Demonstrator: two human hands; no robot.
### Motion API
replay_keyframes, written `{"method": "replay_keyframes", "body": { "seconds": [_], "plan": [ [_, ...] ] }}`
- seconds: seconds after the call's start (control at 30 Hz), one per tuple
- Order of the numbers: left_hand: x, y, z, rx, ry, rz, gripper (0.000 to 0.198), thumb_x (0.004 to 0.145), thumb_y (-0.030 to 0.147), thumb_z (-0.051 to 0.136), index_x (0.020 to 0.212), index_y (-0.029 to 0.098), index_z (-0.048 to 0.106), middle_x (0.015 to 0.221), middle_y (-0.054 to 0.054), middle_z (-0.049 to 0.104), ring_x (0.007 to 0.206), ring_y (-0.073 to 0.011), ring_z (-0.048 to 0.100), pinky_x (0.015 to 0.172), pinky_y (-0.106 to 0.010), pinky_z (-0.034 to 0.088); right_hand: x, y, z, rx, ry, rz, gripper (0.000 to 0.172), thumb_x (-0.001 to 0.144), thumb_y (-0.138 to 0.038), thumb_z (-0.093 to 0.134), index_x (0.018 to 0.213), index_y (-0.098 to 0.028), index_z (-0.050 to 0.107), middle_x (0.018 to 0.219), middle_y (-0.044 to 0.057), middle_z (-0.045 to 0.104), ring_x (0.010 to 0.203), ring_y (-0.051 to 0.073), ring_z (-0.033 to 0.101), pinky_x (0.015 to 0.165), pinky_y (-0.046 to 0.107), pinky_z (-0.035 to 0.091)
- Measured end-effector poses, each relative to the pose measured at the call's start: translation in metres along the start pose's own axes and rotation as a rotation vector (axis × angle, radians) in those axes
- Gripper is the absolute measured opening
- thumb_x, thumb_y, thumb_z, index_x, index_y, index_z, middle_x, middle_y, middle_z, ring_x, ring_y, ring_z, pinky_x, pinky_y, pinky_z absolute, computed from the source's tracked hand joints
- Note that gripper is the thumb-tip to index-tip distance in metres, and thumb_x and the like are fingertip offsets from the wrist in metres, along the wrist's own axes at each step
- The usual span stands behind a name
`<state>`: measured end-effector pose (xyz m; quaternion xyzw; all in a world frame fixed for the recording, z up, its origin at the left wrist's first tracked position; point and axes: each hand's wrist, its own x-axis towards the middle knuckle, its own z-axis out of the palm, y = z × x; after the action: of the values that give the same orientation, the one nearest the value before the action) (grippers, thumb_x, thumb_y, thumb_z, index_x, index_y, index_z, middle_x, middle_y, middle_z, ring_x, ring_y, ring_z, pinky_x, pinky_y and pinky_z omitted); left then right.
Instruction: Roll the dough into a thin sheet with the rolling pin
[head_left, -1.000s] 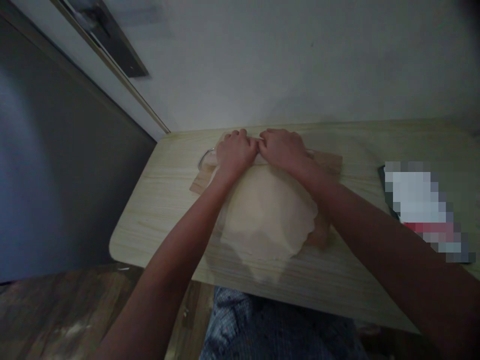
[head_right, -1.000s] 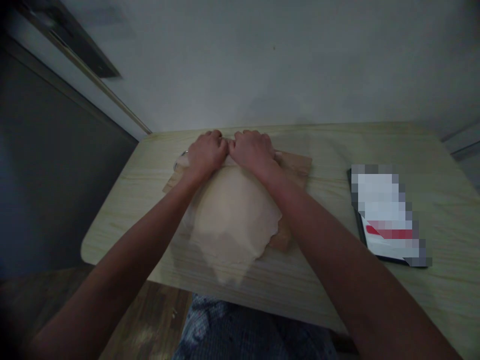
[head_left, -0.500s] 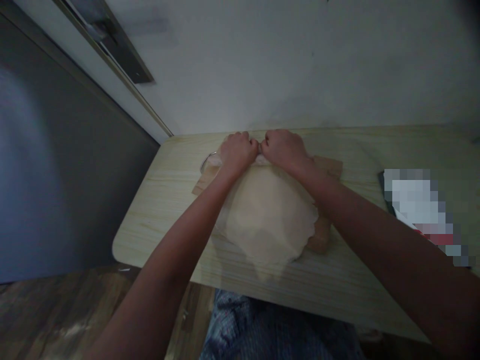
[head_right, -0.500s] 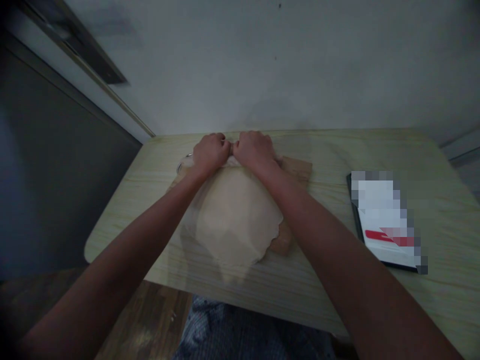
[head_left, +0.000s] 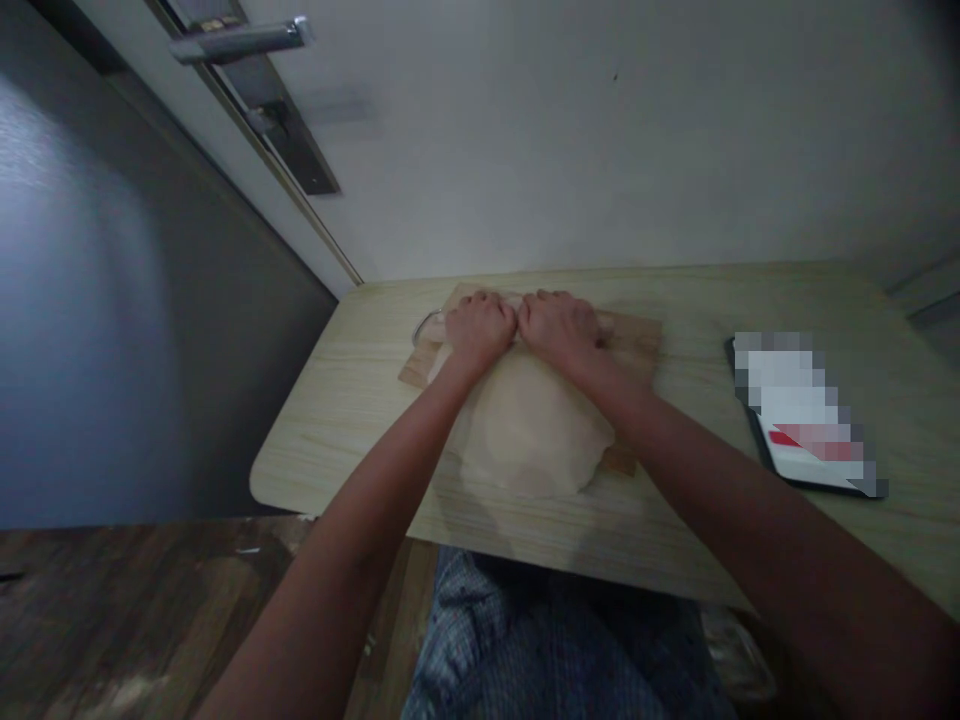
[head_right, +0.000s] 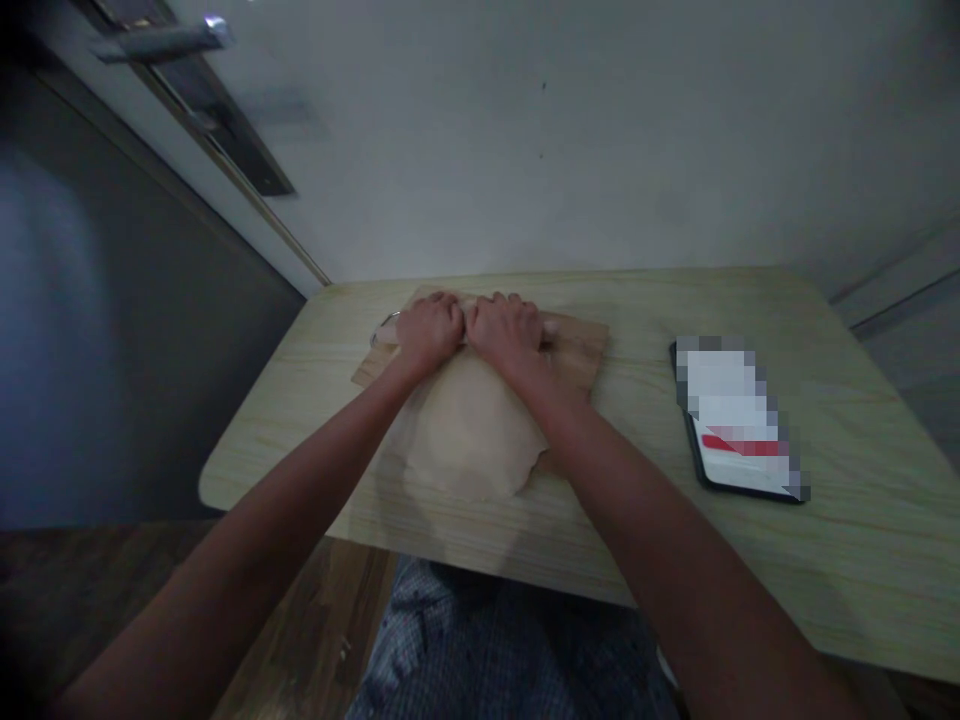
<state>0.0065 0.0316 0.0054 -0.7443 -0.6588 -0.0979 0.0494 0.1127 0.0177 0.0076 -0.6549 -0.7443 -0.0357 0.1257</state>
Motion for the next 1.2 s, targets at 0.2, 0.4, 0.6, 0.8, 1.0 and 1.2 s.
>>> {"method": "replay_keyframes", "body": {
  "seconds": [0.2, 0.4, 0.6, 0.8, 1.0, 1.2],
  "plan": [
    [-0.022, 0.000, -0.004, 0.047, 0.030, 0.038, 0.042, 0.085, 0.030, 0.018, 0.095, 0.016, 0.056, 0.101, -0.010, 0.056, 0.093, -0.0236, 0.050, 0.077, -0.038, 0.036, -0.021, -0.004, 0.000, -0.012, 0.082, -0.033, 0.045, 0.086, -0.029, 0.019, 0.092, -0.014, 0.061, 0.096, 0.011, 0.060, 0.086, 0.022, 0.051, 0.072, 0.034, 0.031],
    [-0.046, 0.001, -0.009, 0.055, 0.042, 0.064, 0.042, 0.087, 0.031, 0.017, 0.101, 0.016, 0.053, 0.101, -0.011, 0.056, 0.096, -0.0227, 0.049, 0.082, -0.038, 0.032, -0.043, -0.007, -0.001, 0.000, 0.131, -0.074, 0.042, 0.086, -0.030, 0.021, 0.090, -0.017, 0.060, 0.093, 0.009, 0.061, 0.087, 0.020, 0.049, 0.079, 0.035, 0.025],
    [-0.067, -0.003, -0.006, 0.062, 0.142, 0.102, 0.044, 0.087, 0.034, 0.019, 0.120, 0.017, 0.042, 0.117, -0.011, 0.050, 0.112, -0.0243, 0.039, 0.093, -0.039, 0.024, -0.063, -0.010, -0.005, 0.005, 0.149, -0.090, 0.038, 0.086, -0.031, 0.023, 0.090, -0.018, 0.058, 0.093, 0.008, 0.060, 0.088, 0.021, 0.047, 0.081, 0.037, 0.022],
    [-0.078, -0.002, -0.005, 0.057, 0.142, 0.084, 0.046, 0.087, 0.034, 0.018, 0.123, 0.017, 0.039, 0.125, -0.011, 0.043, 0.118, -0.0246, 0.033, 0.096, -0.041, 0.020, -0.070, -0.010, -0.003, 0.029, 0.152, -0.109, 0.036, 0.086, -0.031, 0.025, 0.102, -0.019, 0.055, 0.104, 0.009, 0.057, 0.096, 0.022, 0.045, 0.086, 0.039, 0.020],
    [-0.080, -0.001, -0.007, 0.047, 0.127, 0.077, 0.046, 0.087, 0.034, 0.018, 0.125, 0.017, 0.036, 0.126, -0.010, 0.042, 0.120, -0.0241, 0.030, 0.098, -0.041, 0.018, -0.070, -0.009, 0.000, 0.042, 0.167, -0.119, 0.039, 0.086, -0.031, 0.024, 0.113, -0.019, 0.050, 0.121, 0.009, 0.048, 0.111, 0.023, 0.036, 0.090, 0.041, 0.017],
    [-0.077, -0.001, -0.005, -0.008, 0.138, 0.072, 0.045, 0.087, 0.034, 0.019, 0.123, 0.015, 0.039, 0.123, -0.011, 0.045, 0.120, -0.0255, 0.029, 0.098, -0.041, 0.017, -0.068, -0.008, 0.000, 0.053, 0.160, -0.129, 0.039, 0.086, -0.031, 0.025, 0.112, -0.019, 0.051, 0.119, 0.009, 0.050, 0.109, 0.023, 0.038, 0.090, 0.040, 0.017]
  ]
}}
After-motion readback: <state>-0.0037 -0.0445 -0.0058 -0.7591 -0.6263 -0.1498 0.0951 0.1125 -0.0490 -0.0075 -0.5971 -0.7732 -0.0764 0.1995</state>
